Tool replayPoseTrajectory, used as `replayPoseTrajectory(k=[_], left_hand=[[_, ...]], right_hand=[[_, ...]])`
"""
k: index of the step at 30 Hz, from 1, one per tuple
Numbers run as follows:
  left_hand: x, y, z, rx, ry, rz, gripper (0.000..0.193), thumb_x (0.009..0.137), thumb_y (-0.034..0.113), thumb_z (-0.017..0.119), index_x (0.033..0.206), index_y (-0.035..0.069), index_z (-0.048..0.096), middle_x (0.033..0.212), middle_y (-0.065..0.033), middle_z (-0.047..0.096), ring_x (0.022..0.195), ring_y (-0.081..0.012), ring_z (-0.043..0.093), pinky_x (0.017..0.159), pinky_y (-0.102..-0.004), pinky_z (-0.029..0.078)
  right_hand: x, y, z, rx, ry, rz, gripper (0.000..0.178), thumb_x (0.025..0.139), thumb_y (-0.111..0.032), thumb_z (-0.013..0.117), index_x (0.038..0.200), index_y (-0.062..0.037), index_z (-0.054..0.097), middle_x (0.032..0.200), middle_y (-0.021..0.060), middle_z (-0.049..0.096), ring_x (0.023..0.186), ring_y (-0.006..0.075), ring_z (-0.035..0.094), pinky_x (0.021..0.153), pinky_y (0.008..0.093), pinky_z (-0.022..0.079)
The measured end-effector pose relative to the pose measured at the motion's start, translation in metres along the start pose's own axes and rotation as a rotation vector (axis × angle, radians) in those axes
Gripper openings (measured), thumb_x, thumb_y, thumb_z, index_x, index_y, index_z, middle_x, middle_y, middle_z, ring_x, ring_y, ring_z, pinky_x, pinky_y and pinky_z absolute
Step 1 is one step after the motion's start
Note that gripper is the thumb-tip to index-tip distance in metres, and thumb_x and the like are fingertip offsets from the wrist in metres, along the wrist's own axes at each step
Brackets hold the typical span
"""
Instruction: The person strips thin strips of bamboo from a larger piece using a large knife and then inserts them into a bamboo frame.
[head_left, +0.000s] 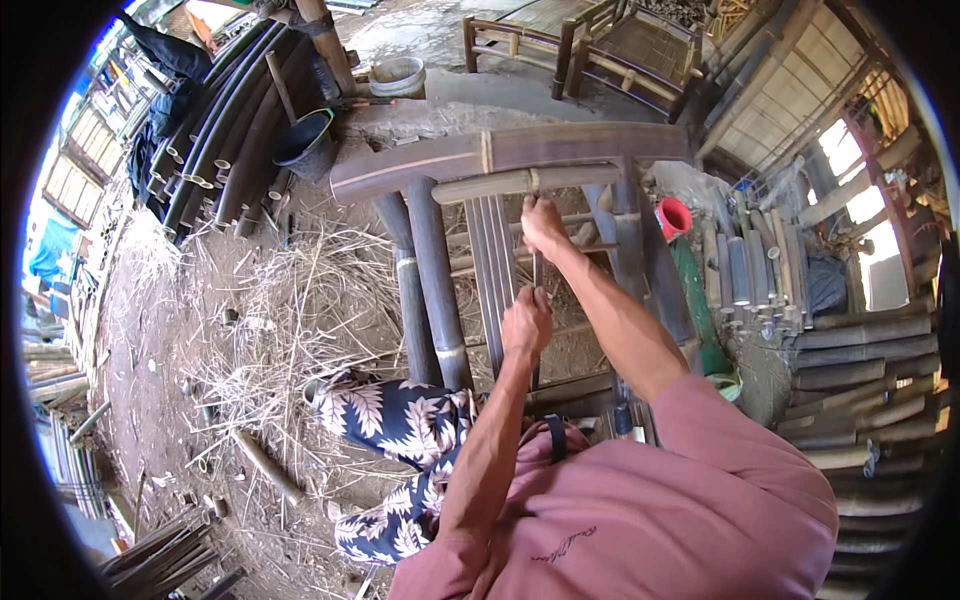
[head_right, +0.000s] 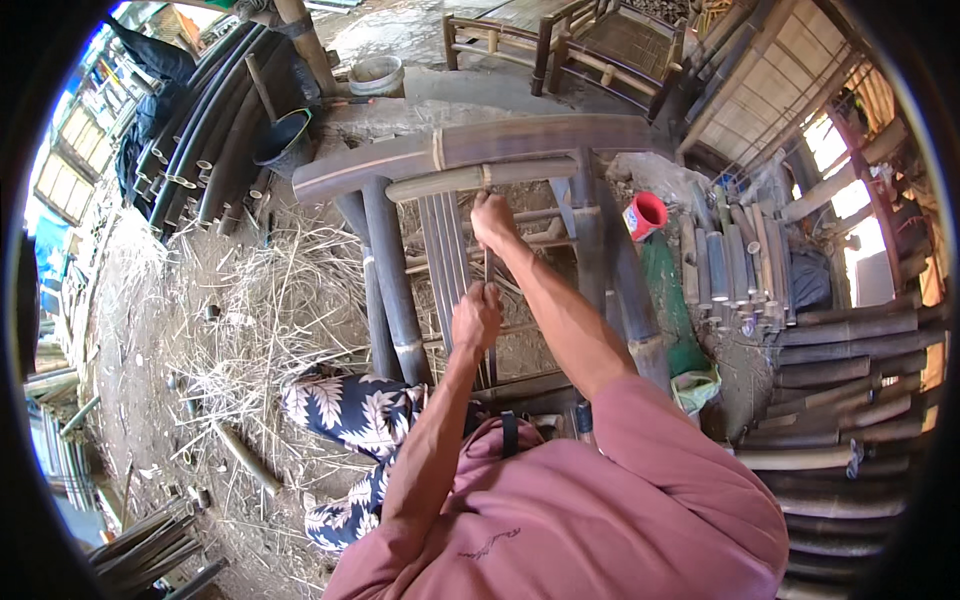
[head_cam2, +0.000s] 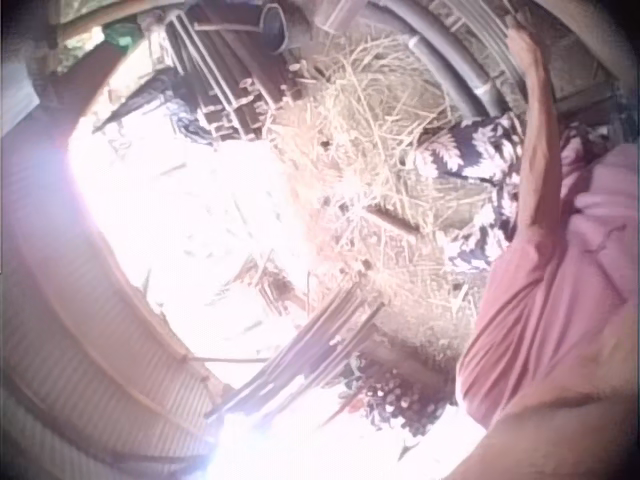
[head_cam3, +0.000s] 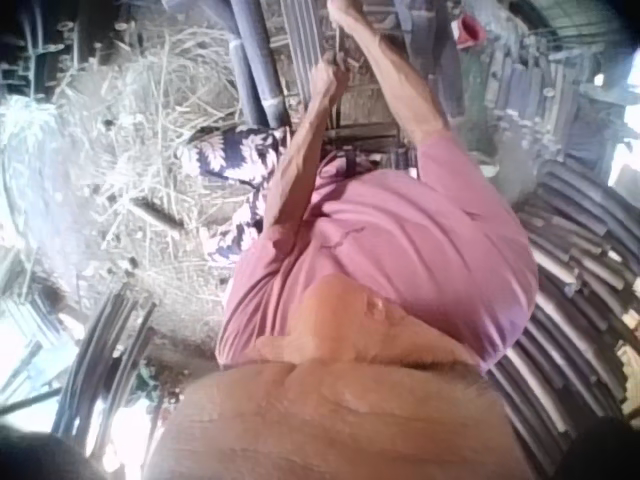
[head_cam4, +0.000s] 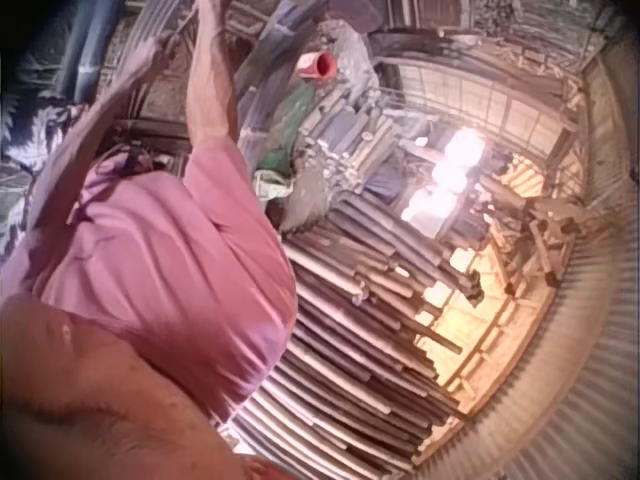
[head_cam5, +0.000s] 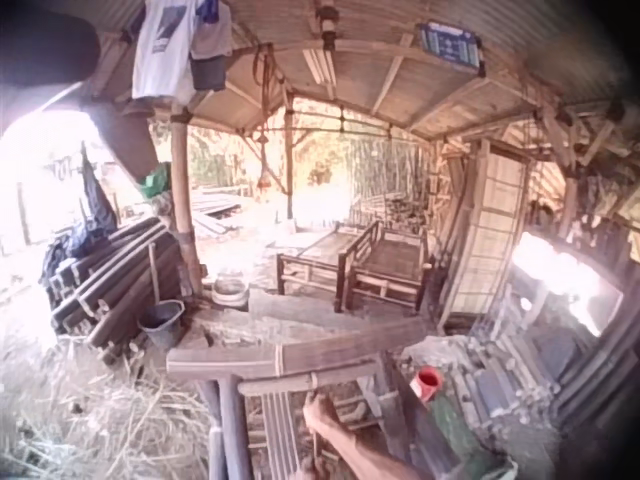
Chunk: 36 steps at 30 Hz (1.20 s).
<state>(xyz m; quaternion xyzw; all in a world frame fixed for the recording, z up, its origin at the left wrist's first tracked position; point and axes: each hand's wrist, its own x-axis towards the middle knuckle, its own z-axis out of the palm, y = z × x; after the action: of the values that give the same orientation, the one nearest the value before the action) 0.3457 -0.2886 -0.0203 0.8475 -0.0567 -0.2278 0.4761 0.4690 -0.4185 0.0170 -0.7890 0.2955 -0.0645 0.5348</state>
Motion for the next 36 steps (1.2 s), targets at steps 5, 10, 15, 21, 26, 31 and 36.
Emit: replayPoseTrajectory(k=[5,10,15,21,26,31,36], left_hand=[[0.014,0.003,0.014,-0.062,-0.002,0.118,0.037,0.098,0.036,0.045,0.091,0.003,0.061,0.077,-0.02,0.065,0.073,-0.0367,0.064,0.068,-0.0464,0.05],[0.009,-0.014,-0.002,-0.26,-0.068,0.095,0.045,0.1,0.041,0.047,0.088,0.0,0.062,0.07,-0.0094,0.066,0.061,-0.018,0.066,0.059,-0.0337,0.052],[0.009,-0.007,-0.006,-0.327,-0.186,0.08,0.055,0.1,0.047,0.045,0.085,-0.003,0.064,0.069,-0.0091,0.066,0.059,-0.017,0.066,0.058,-0.0307,0.051],[0.006,-0.001,-0.002,-0.322,-0.063,0.022,0.058,0.099,0.05,0.046,0.079,-0.001,0.066,0.065,-0.008,0.067,0.055,-0.0171,0.066,0.055,-0.0305,0.051],[0.013,-0.009,-0.009,-0.256,-0.079,-0.04,0.057,0.097,0.051,0.047,0.079,0.001,0.068,0.065,-0.0078,0.067,0.057,-0.0173,0.067,0.059,-0.032,0.052],[0.009,-0.008,-0.01,-0.223,-0.096,-0.009,0.057,0.098,0.05,0.045,0.079,0.001,0.068,0.066,-0.0067,0.069,0.058,-0.0158,0.068,0.059,-0.0312,0.052],[0.01,-0.003,-0.008,-0.173,-0.081,-0.027,0.054,0.096,0.049,0.047,0.077,0.003,0.068,0.065,-0.0065,0.068,0.058,-0.0158,0.068,0.06,-0.0318,0.051]], right_hand=[[0.01,0.027,-0.016,-0.081,-0.014,-0.064,0.055,0.102,-0.039,0.038,0.081,0.0082,0.057,0.061,0.0234,0.061,0.048,0.0339,0.062,0.048,0.0466,0.052],[-0.086,0.065,-0.057,-0.059,0.344,-0.605,0.031,0.091,-0.018,0.064,0.113,0.0038,0.056,0.098,0.0178,0.058,0.095,0.0297,0.058,0.085,0.042,0.047],[-0.306,0.224,-0.142,-0.646,0.194,-0.062,0.07,0.084,-0.029,0.07,0.133,0.007,0.035,0.122,0.0318,0.048,0.115,0.048,0.044,0.099,0.0543,0.035],[-0.363,0.309,-0.124,-0.756,0.204,-0.108,0.055,0.08,-0.022,0.071,0.117,0.0066,0.044,0.098,0.0272,0.056,0.091,0.046,0.053,0.082,0.0506,0.044],[-0.374,0.193,-0.155,-0.218,0.038,0.235,0.053,0.081,-0.017,0.071,0.119,0.0007,0.039,0.089,0.0184,0.06,0.07,0.0305,0.064,0.057,0.0422,0.05],[-0.309,0.034,-0.17,0.327,-0.248,0.367,0.038,0.092,-0.025,0.063,0.114,-0.0032,0.042,0.074,0.0091,0.061,0.05,0.0173,0.06,0.04,0.0322,0.049],[-0.198,-0.002,-0.142,0.683,-0.365,0.358,0.029,0.096,-0.03,0.056,0.09,-0.0014,0.054,0.075,0.0085,0.06,0.054,0.0152,0.06,0.045,0.0284,0.05]])
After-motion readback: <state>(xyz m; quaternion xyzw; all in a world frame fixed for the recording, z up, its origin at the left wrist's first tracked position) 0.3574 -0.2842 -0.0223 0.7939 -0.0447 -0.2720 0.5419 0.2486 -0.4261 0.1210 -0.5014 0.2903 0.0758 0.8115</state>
